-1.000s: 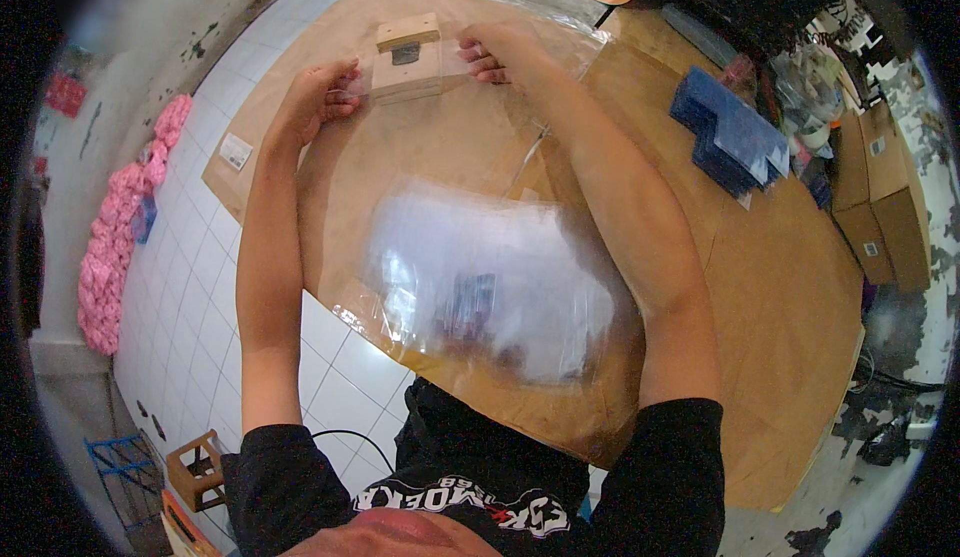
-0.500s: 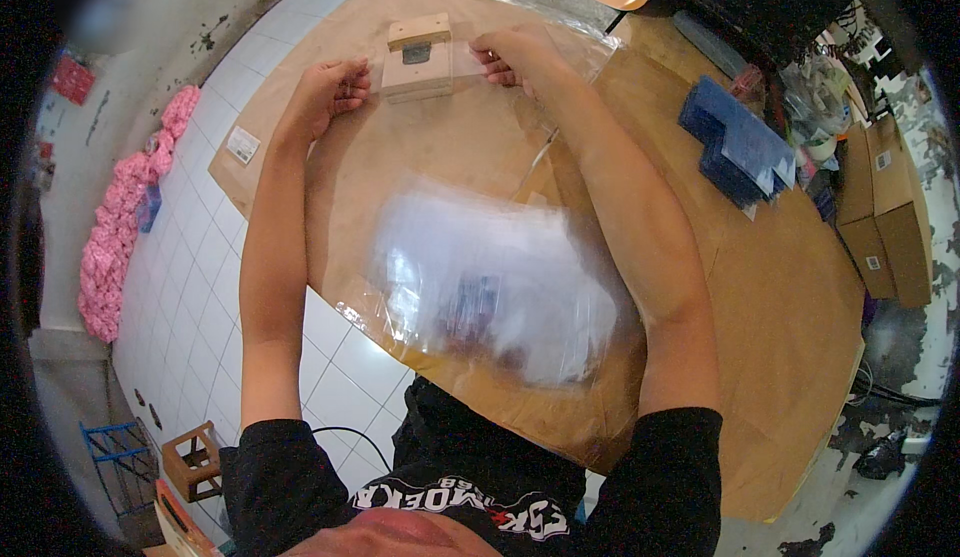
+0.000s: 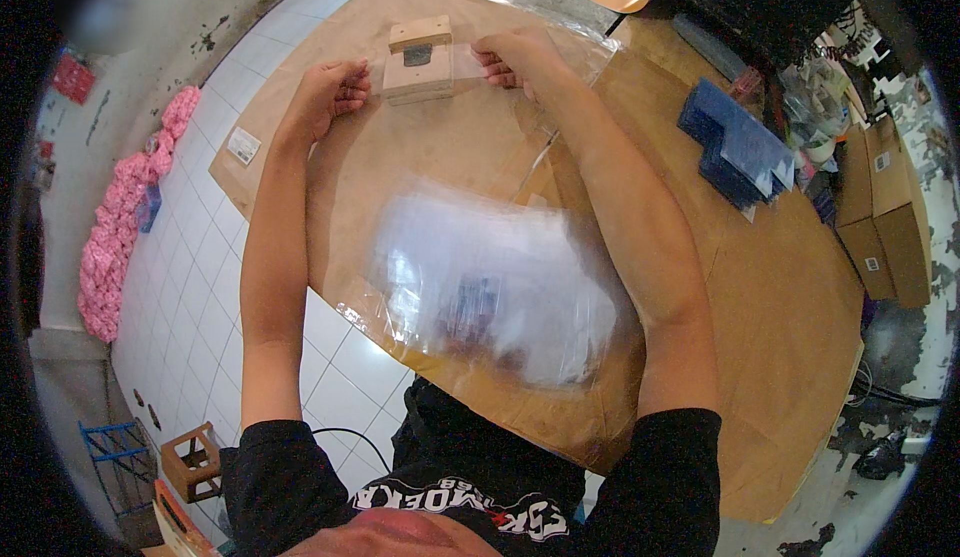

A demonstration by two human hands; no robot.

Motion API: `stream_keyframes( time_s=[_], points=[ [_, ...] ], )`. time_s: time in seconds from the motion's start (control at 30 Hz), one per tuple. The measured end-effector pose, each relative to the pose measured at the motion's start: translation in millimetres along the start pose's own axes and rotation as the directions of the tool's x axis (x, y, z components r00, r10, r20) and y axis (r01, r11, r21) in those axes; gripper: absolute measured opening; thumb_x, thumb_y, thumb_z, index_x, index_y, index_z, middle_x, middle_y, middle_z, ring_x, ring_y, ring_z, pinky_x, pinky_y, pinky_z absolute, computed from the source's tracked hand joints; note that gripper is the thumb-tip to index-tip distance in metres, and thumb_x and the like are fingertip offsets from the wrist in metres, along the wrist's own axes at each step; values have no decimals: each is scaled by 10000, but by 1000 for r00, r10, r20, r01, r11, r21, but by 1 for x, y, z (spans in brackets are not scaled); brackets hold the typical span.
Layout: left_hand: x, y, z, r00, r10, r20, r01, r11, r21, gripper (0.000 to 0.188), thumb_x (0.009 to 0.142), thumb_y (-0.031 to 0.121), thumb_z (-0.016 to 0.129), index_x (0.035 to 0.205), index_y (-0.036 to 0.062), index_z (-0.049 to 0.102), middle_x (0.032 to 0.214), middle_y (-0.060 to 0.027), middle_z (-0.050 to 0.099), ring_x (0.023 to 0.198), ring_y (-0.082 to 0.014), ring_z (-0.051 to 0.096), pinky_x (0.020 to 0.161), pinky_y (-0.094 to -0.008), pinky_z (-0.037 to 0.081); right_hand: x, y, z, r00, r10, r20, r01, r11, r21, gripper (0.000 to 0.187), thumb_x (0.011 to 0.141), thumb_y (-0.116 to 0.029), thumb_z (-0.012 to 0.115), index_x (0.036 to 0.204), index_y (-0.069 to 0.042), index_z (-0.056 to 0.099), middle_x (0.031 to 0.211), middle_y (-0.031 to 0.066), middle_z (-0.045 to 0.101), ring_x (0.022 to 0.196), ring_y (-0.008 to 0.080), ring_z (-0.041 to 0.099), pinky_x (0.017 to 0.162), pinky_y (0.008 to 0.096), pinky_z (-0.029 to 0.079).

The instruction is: The person peels a transparent adhesive film from a backing sheet and applies it onto a large clear plastic sheet, smoothing it down by hand.

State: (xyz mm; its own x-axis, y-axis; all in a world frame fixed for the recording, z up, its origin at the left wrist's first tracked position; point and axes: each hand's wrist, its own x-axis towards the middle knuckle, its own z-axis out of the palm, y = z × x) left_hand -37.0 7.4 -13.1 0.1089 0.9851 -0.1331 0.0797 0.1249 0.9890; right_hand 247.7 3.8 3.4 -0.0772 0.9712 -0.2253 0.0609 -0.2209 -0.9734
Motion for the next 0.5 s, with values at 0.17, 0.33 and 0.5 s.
stream_keyframes(
  time_s=[0.17, 0.33, 0.5],
  points=[
    [-1, 1, 0, 1000, -17, -7, 17, 1000, -5, 254, 860, 303, 653, 860, 51, 630, 738, -28, 613, 599, -88, 566, 528, -194, 490, 3, 2, -2, 1000, -5, 12, 5, 1000, 5, 168, 814, -213, 686, 790, -58, 625, 728, 2, 594, 594, 78, 542, 554, 206, 471],
    [-3, 3, 3, 999, -30, -36, 30, 999, -15, 240, 861, 294, 649, 869, 55, 624, 739, -29, 614, 598, -89, 566, 524, -195, 490, 2, 2, -2, 1000, -8, 3, 8, 1000, 9, 175, 817, -216, 682, 789, -53, 623, 729, 10, 594, 594, 85, 546, 555, 210, 473],
    [-2, 4, 2, 999, -31, -42, 30, 999, -35, 288, 859, 318, 652, 871, 32, 618, 746, -45, 612, 594, -98, 571, 531, -199, 497, 0, 0, -1, 1000, 1, -16, 0, 999, 36, 185, 816, -217, 683, 817, -40, 626, 733, 22, 596, 593, 93, 552, 556, 214, 476]
  ],
)
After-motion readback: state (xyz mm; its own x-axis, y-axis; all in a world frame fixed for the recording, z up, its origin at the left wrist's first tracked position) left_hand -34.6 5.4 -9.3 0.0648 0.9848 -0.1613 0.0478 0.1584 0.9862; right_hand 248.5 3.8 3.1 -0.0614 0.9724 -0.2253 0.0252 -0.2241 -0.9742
